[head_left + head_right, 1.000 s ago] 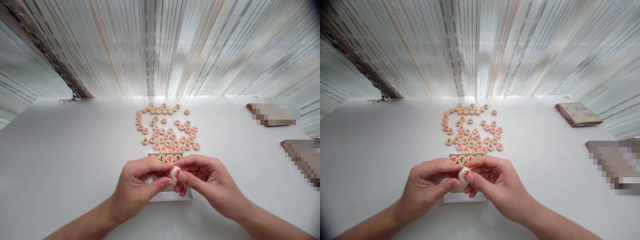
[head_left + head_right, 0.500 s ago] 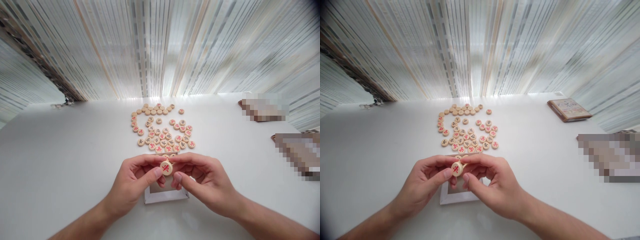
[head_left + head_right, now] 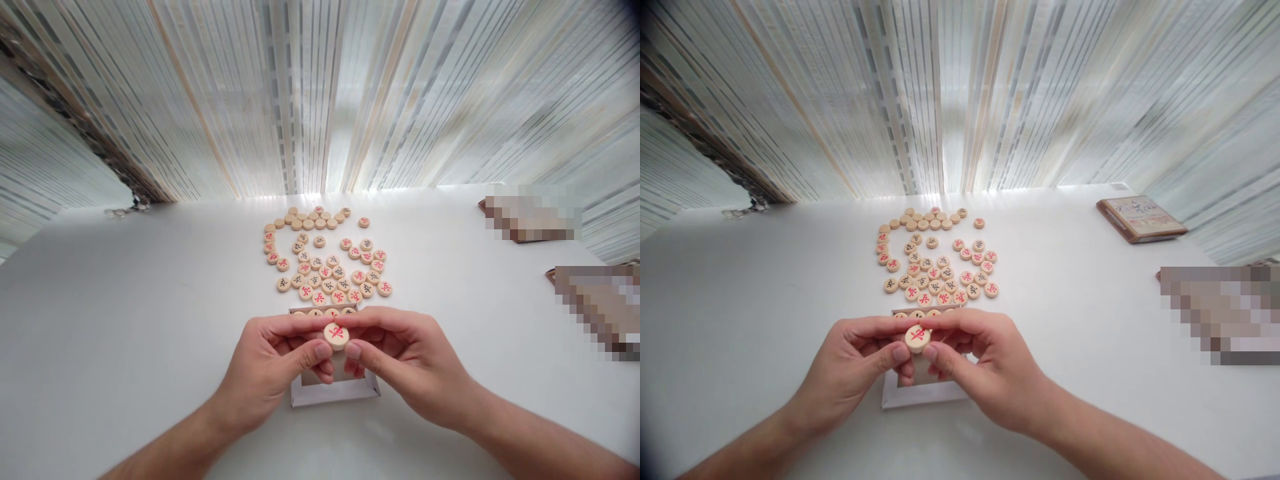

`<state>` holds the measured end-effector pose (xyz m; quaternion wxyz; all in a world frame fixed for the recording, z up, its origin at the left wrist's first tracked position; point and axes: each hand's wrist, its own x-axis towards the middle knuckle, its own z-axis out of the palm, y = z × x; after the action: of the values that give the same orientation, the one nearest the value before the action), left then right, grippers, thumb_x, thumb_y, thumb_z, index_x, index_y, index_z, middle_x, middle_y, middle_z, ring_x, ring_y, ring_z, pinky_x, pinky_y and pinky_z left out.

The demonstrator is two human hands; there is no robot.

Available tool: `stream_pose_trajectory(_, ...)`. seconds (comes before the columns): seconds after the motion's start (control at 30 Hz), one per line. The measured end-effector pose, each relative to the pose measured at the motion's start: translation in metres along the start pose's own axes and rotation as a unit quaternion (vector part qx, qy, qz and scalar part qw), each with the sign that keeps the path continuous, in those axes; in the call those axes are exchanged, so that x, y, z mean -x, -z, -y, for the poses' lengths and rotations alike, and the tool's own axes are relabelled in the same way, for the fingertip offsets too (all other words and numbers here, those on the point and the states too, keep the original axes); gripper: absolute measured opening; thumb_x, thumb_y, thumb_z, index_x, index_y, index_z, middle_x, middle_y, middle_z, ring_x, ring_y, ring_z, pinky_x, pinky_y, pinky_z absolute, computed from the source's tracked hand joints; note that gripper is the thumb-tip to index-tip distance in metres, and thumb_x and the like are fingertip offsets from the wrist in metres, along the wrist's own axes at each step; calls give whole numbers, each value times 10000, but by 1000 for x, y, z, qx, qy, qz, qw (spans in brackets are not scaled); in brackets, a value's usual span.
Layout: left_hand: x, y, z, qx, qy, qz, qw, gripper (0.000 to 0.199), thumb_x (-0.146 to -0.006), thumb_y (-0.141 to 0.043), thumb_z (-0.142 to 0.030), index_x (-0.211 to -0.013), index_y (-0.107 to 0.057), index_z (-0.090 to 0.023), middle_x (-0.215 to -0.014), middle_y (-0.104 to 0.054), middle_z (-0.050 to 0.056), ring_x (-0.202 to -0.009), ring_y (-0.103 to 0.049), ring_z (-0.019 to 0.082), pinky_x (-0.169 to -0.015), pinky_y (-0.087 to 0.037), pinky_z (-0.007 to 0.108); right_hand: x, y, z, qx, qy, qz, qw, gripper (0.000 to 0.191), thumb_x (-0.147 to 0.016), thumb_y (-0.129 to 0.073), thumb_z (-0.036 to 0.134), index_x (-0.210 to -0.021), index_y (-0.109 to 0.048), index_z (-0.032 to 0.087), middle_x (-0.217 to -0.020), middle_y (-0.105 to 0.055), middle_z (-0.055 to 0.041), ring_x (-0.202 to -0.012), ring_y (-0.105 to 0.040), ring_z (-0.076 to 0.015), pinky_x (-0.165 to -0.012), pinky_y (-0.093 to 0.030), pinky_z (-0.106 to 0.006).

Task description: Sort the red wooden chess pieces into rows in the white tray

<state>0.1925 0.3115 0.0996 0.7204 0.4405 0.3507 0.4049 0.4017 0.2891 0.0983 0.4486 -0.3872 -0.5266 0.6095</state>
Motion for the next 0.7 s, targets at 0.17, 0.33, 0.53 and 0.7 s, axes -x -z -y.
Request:
stream_pose_trajectory(0.17,2,-2,0,-2,-43,-2,999,183,-821,-926,-219,-1002,-902,-224,-744,-830,45,-602,-754,129,-617,-673,193,0,-1,1,-39,-24,2,999,243,-903,-870,332,-1099,-847,189,-819,-807,-69,-694,-743,-167,-640,-651,-247)
stream_pose_trajectory(0.33,7,-3,2,-41,-83,-16,996,143,-856,-884,-162,-977,-906,-236,-803,-846,48,-609,-755,122,-608,-663,173,-1,-2,4,-52,-26,18,998,179,-934,-841,347,-993,-849,178,-799,-799,-65,-676,-724,-142,-629,-625,-220)
stream_pose_trajectory(0.53,10,-4,6,-88,-120,-17,989,297,-858,-836,-45,-1063,-886,-253,-774,-823,6,-656,-755,114,-640,-668,170,-3,-2,7,-63,-54,20,996,271,-924,-845,408,-860,-799,148,-715,-771,-57,-620,-703,-139,-594,-613,-234)
stream_pose_trajectory(0.7,10,-3,9,-126,-173,16,977,497,-818,-821,52,-1201,-843,-264,-930,-868,14,-811,-822,143,-777,-685,189,-3,-1,5,-106,-94,33,989,318,-935,-833,432,-821,-777,140,-675,-744,-32,-585,-696,-107,-571,-583,-185)
